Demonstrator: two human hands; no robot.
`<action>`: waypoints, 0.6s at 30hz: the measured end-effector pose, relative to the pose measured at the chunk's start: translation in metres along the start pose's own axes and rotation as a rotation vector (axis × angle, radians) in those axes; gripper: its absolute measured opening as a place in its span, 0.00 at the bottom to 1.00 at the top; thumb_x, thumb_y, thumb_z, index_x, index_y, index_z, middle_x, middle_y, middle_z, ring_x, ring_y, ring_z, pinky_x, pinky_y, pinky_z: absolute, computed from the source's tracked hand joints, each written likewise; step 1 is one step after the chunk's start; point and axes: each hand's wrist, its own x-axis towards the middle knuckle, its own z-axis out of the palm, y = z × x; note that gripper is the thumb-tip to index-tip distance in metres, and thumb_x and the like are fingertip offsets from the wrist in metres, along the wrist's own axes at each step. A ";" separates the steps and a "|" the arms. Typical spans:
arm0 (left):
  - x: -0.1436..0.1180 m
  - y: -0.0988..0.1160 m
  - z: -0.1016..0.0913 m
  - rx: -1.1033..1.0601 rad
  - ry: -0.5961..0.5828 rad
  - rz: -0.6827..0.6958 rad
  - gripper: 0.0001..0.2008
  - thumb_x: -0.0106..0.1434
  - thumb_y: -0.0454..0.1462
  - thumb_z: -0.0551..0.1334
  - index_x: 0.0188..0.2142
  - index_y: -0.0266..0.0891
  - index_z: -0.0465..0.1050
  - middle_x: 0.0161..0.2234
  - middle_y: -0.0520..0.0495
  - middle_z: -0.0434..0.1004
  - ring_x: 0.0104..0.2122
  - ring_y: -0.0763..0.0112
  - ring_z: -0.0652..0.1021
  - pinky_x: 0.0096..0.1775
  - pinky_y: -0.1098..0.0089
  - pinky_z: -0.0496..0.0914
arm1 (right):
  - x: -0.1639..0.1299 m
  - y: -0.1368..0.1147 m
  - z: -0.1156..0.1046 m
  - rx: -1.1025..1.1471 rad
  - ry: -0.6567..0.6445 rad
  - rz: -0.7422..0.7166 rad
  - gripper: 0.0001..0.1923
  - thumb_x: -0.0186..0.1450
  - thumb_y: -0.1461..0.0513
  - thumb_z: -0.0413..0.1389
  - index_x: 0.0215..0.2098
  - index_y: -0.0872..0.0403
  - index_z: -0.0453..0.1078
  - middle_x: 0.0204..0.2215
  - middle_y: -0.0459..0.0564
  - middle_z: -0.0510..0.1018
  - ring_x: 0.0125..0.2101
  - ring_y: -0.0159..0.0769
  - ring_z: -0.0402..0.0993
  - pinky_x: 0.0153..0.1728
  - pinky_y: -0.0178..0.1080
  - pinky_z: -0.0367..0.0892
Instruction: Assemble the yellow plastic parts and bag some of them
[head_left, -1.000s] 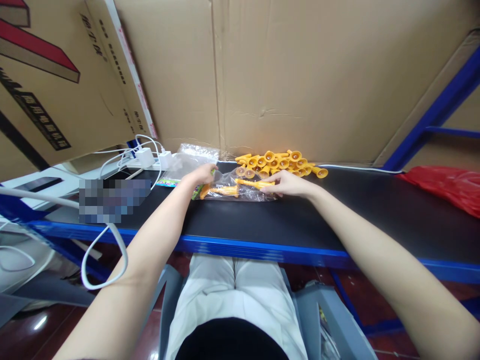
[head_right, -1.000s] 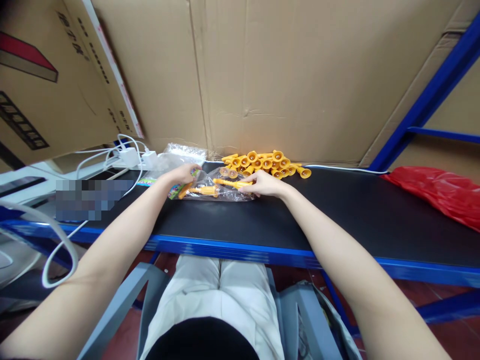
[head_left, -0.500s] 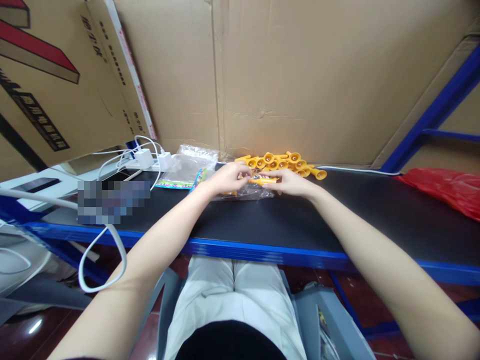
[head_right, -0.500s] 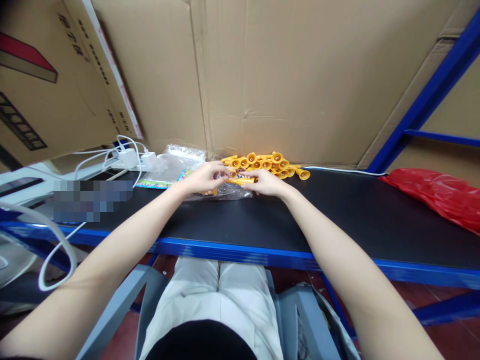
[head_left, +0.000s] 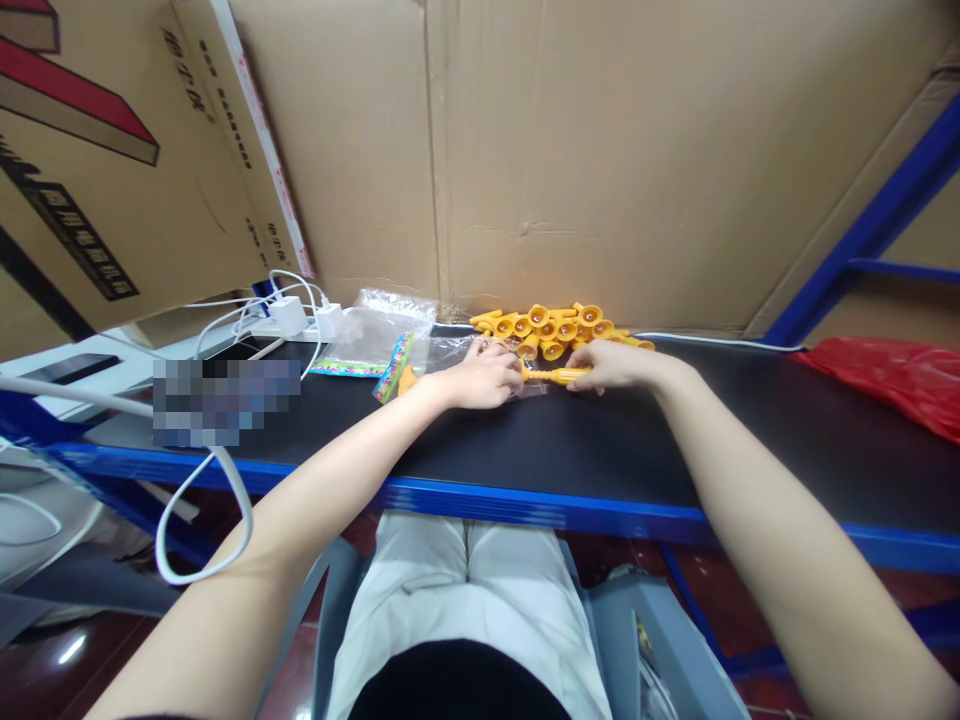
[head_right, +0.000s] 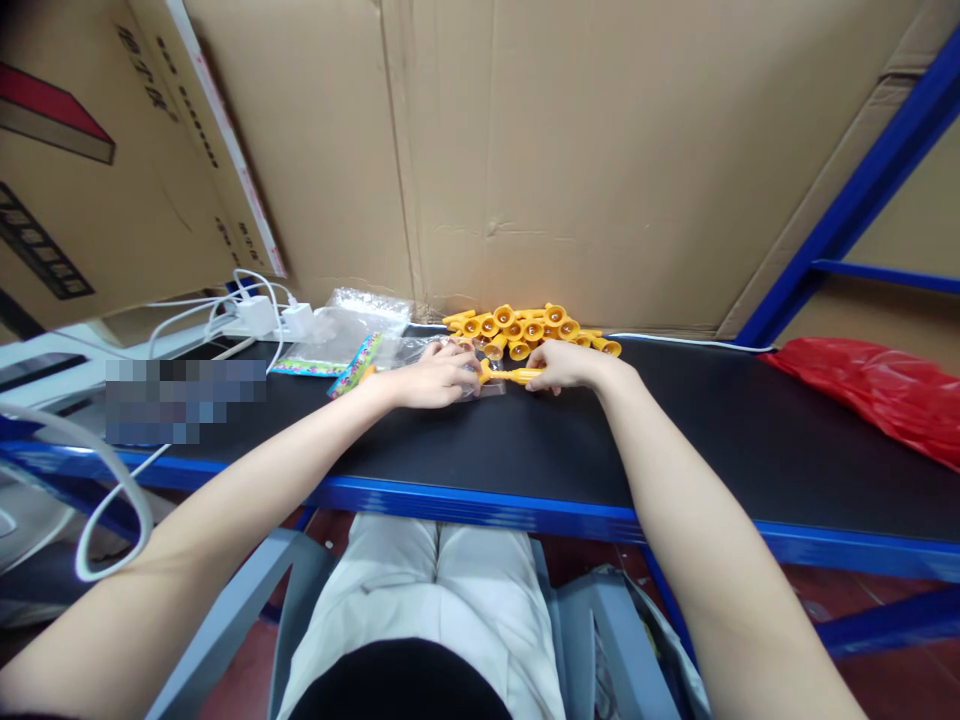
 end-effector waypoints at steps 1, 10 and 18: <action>0.000 0.001 -0.001 -0.018 -0.002 -0.006 0.14 0.60 0.35 0.50 0.36 0.45 0.74 0.46 0.49 0.69 0.50 0.59 0.62 0.51 0.54 0.51 | 0.000 0.001 0.000 -0.002 -0.017 0.017 0.12 0.54 0.56 0.59 0.32 0.56 0.72 0.23 0.48 0.76 0.23 0.33 0.72 0.26 0.34 0.62; -0.004 0.000 -0.007 0.016 0.122 -0.010 0.09 0.57 0.35 0.51 0.29 0.38 0.70 0.44 0.44 0.69 0.47 0.57 0.65 0.48 0.53 0.54 | -0.006 -0.001 -0.006 0.020 -0.022 0.004 0.15 0.52 0.53 0.59 0.31 0.55 0.72 0.23 0.48 0.76 0.24 0.34 0.72 0.27 0.34 0.61; -0.003 -0.004 0.001 -0.058 0.086 0.024 0.09 0.56 0.35 0.54 0.32 0.42 0.73 0.47 0.47 0.67 0.50 0.57 0.63 0.50 0.53 0.53 | -0.006 0.001 -0.006 0.012 -0.012 -0.008 0.16 0.52 0.52 0.59 0.32 0.55 0.73 0.23 0.48 0.76 0.25 0.35 0.71 0.27 0.34 0.61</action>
